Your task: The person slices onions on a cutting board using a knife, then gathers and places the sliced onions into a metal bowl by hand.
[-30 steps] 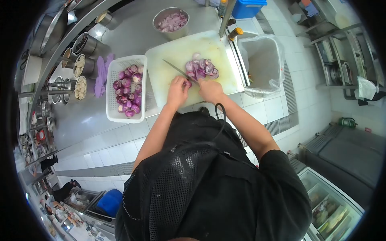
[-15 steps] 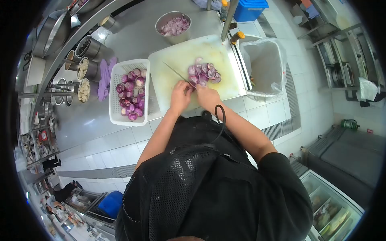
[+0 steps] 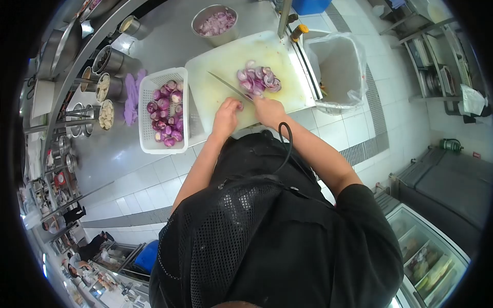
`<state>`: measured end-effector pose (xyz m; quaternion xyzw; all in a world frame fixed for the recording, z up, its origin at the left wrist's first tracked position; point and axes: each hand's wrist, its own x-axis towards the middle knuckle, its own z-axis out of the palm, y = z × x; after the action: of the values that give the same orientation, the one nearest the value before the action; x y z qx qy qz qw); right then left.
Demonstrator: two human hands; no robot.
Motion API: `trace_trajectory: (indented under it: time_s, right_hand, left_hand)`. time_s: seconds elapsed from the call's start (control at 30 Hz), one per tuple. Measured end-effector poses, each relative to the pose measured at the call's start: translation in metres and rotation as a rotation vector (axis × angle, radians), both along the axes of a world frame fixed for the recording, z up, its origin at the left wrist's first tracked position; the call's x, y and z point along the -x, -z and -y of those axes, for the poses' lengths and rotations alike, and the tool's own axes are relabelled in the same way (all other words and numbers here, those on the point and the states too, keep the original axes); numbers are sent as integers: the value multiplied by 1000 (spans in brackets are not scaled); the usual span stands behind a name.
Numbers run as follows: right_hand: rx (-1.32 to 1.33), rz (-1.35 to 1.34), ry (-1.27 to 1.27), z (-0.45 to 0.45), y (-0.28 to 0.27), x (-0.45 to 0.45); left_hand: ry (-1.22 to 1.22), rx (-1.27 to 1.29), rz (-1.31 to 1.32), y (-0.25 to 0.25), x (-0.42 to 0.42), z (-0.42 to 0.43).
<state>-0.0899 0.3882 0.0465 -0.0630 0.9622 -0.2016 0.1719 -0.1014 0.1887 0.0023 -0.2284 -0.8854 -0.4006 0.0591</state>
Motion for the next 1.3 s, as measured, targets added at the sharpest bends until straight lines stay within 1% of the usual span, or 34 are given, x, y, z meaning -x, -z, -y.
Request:
trace_trajectory:
  time_s: [0.03, 0.13, 0.2, 0.27, 0.3, 0.37, 0.4, 0.5, 0.53, 0.57, 0.63, 0.7, 0.8, 0.9, 1.0, 1.07, 1.13, 1.17, 1.2, 1.3]
  right_hand:
    - [-4, 0, 0, 0, -6, 0]
    - [-66, 11, -43, -2, -20, -1]
    - [-93, -38, -57, -3, -24, -4]
    - [-87, -54, -29, -1, 3, -3]
    - [-78, -70, 9, 2, 2, -2]
    - [-113, -54, -30, -1, -1, 10]
    - [-143, -17, -66, 1, -9, 9]
    - [-128, -9, -66, 5, -33, 1]
    - [-128, -9, -67, 5, -17, 1]
    - [-111, -47, -39, 5, 11, 0]
    - [-96, -99, -16, 6, -1, 13]
    - [-123, -46, -58, 6, -17, 8]
    - [-111, -3, -43, 7, -21, 0]
    - [-95, -48, -40, 4, 16, 7]
    - [-152, 23, -73, 6, -31, 8]
    - [-116, 7, -42, 4, -1, 2]
    - [-80, -10, -5, 2, 3, -1]
    - [-83, -8, -30, -1, 4, 3]
    - [-83, -2, -62, 0, 2, 7]
    - [-130, 37, -71, 8, -42, 3]
  left_hand:
    - [54, 6, 24, 0, 1, -2]
    - [51, -11, 38, -1, 6, -15]
    - [46, -6, 58, 0, 7, -18]
    - [40, 2, 77, 5, 5, -18]
    - [31, -1, 56, 6, 3, -18]
    - [15, -7, 22, 10, 10, -19]
    - [0, -7, 33, 11, 7, -20]
    - [-10, 12, 39, 14, 7, -19]
    - [-2, 29, 38, 15, 7, -18]
    - [0, 28, 37, 16, 4, -19]
    - [-26, 17, 36, 15, 7, -20]
    - [-27, 23, 69, 17, 3, -18]
    - [-27, 14, 66, 18, 6, -19]
    - [-21, 13, 24, 23, 8, -18]
    - [-14, 29, 47, 23, 0, -15]
    - [-15, 36, 65, 17, 4, -15]
    - [-1, 1, 70, 16, 4, -17]
    - [-4, -3, 59, 15, 9, -19]
    - [-18, -2, 40, 18, 11, -20]
    - [-24, 14, 53, 22, 3, -16]
